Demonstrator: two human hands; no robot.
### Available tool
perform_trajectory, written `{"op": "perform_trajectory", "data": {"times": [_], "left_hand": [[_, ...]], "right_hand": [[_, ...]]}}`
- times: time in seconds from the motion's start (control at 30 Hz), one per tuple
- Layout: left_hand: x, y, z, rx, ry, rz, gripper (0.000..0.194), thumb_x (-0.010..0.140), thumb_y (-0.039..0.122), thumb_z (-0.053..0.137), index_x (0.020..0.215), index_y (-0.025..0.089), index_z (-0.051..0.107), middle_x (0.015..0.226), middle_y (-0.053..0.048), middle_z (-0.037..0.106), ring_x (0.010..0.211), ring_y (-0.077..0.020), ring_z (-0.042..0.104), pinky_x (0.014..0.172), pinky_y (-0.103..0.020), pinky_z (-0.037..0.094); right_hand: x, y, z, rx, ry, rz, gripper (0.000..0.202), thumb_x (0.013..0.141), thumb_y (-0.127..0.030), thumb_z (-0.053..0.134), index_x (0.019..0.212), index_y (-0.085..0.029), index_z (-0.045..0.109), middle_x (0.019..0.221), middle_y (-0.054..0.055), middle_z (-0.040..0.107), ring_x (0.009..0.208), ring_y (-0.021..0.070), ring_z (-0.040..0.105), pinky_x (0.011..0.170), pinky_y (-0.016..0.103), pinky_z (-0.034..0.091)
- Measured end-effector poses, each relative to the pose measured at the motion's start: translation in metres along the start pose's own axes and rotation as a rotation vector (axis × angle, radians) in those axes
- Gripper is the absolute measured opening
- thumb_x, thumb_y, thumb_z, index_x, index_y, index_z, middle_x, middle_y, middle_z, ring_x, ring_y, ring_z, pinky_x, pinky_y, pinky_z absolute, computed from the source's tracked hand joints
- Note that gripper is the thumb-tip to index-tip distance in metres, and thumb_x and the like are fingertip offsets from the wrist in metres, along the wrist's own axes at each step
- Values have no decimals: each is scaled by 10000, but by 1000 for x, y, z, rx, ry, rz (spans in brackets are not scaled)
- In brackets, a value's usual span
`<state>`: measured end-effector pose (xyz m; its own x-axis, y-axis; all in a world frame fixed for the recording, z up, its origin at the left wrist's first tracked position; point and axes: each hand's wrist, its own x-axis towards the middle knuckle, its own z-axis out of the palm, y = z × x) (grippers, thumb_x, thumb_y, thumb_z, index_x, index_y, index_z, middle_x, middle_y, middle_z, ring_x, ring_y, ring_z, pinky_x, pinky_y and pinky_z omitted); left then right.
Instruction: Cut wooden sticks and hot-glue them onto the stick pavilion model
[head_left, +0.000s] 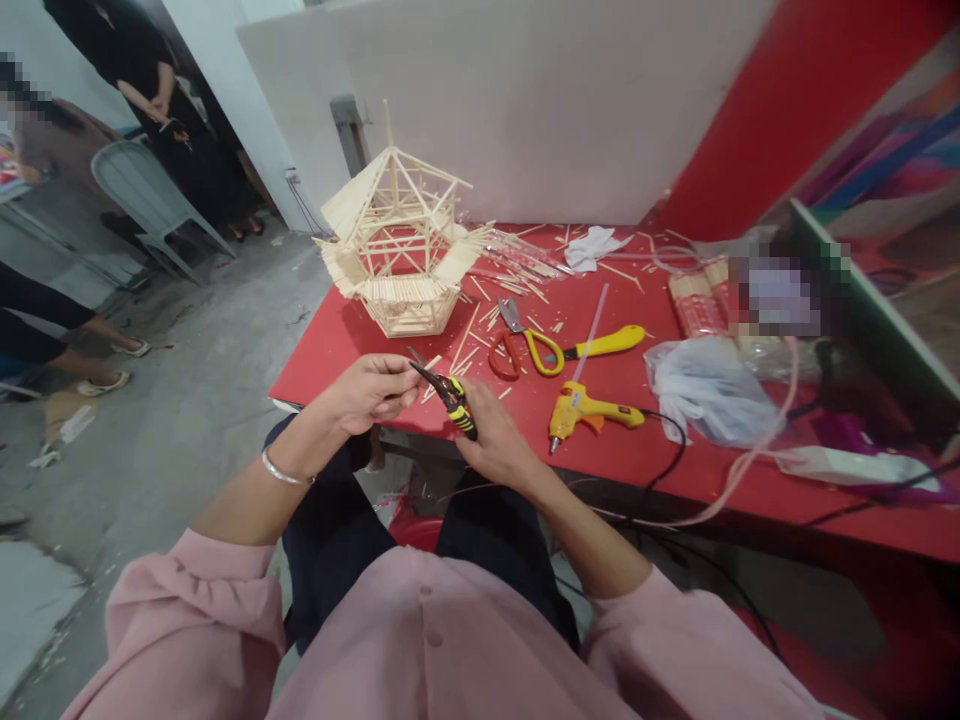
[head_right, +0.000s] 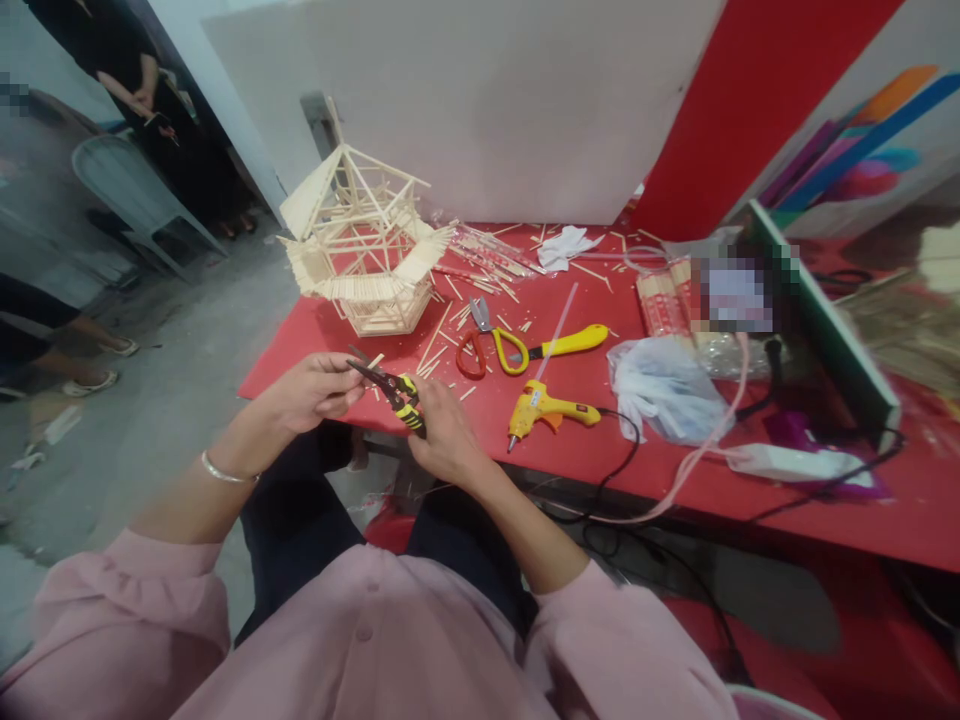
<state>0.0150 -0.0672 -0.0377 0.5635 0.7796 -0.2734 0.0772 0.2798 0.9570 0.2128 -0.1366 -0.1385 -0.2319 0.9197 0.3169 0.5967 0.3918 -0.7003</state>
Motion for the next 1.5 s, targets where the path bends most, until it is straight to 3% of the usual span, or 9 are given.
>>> {"op": "perform_trajectory", "data": {"times": [0.27, 0.4, 0.53, 0.63, 0.73, 0.87, 1.1, 1.27, 1.5], "left_hand": [[2, -8, -1, -46, 7, -6, 312, 654, 409, 828, 703, 160, 648, 535, 26, 546, 335, -5, 257, 348, -190, 163], [3, -8, -3, 141, 161, 120, 299, 710, 436, 778, 710, 163, 656, 539, 22, 559, 371, -30, 291, 366, -202, 189], [2, -6, -8, 417, 240, 302, 209, 766, 364, 716, 701, 168, 682, 533, 21, 580, 470, -78, 449, 457, -211, 335], [4, -13, -10, 506, 245, 413, 192, 793, 337, 679, 698, 170, 687, 562, 15, 609, 538, -100, 518, 545, -226, 408], [14, -26, -17, 493, 276, 412, 227, 822, 382, 647, 761, 173, 710, 578, 17, 612, 528, -106, 515, 545, -235, 416], [34, -51, -41, 656, 373, 311, 228, 832, 377, 637, 791, 180, 744, 630, 2, 665, 582, -133, 565, 585, -251, 439], [48, -91, -74, 950, 442, 306, 154, 853, 220, 626, 835, 214, 779, 820, -52, 740, 767, -186, 647, 716, -303, 479], [47, -105, -65, 1010, 529, 273, 139, 868, 278, 665, 787, 213, 758, 773, -42, 727, 711, -188, 632, 663, -308, 454], [50, -119, -55, 1153, 658, 422, 147, 893, 266, 629, 813, 200, 732, 826, -60, 665, 770, -197, 605, 659, -304, 451]], "right_hand": [[-2, -5, -3, 80, -41, 96, 599, 729, -134, 492, 1326, -168, 465, 1149, 128, 596, 1068, 257, 550, 959, 442, 457], [-3, -8, -5, 223, -129, 161, 723, 679, -166, 496, 1397, -199, 415, 1287, 122, 556, 1192, 252, 519, 1040, 456, 412], [-8, -15, -6, 305, -130, 296, 465, 650, -191, 500, 1108, -195, 581, 1022, 73, 629, 985, 239, 580, 925, 431, 464], [-13, -20, -5, 715, -279, 441, 358, 606, -189, 537, 960, -206, 584, 827, 7, 609, 795, 190, 587, 773, 357, 490], [-16, -19, -1, 1357, -498, 563, 513, 539, -152, 567, 1050, -196, 584, 835, -1, 629, 749, 165, 618, 730, 324, 496], [-8, -8, 6, 1747, -541, 743, 514, 541, -123, 547, 1049, -174, 601, 841, 27, 656, 737, 157, 623, 757, 367, 535], [0, 2, 14, 1803, -401, 904, 454, 605, -128, 514, 1042, -175, 627, 924, 71, 719, 863, 196, 666, 912, 463, 525], [0, -4, 12, 1855, -471, 882, 456, 612, -189, 514, 1050, -157, 635, 1056, 128, 727, 1057, 267, 658, 1013, 559, 450], [4, 4, 1, 1704, -487, 797, 536, 600, -197, 541, 1129, -186, 622, 1141, 113, 710, 1155, 283, 634, 1049, 557, 428]]}}
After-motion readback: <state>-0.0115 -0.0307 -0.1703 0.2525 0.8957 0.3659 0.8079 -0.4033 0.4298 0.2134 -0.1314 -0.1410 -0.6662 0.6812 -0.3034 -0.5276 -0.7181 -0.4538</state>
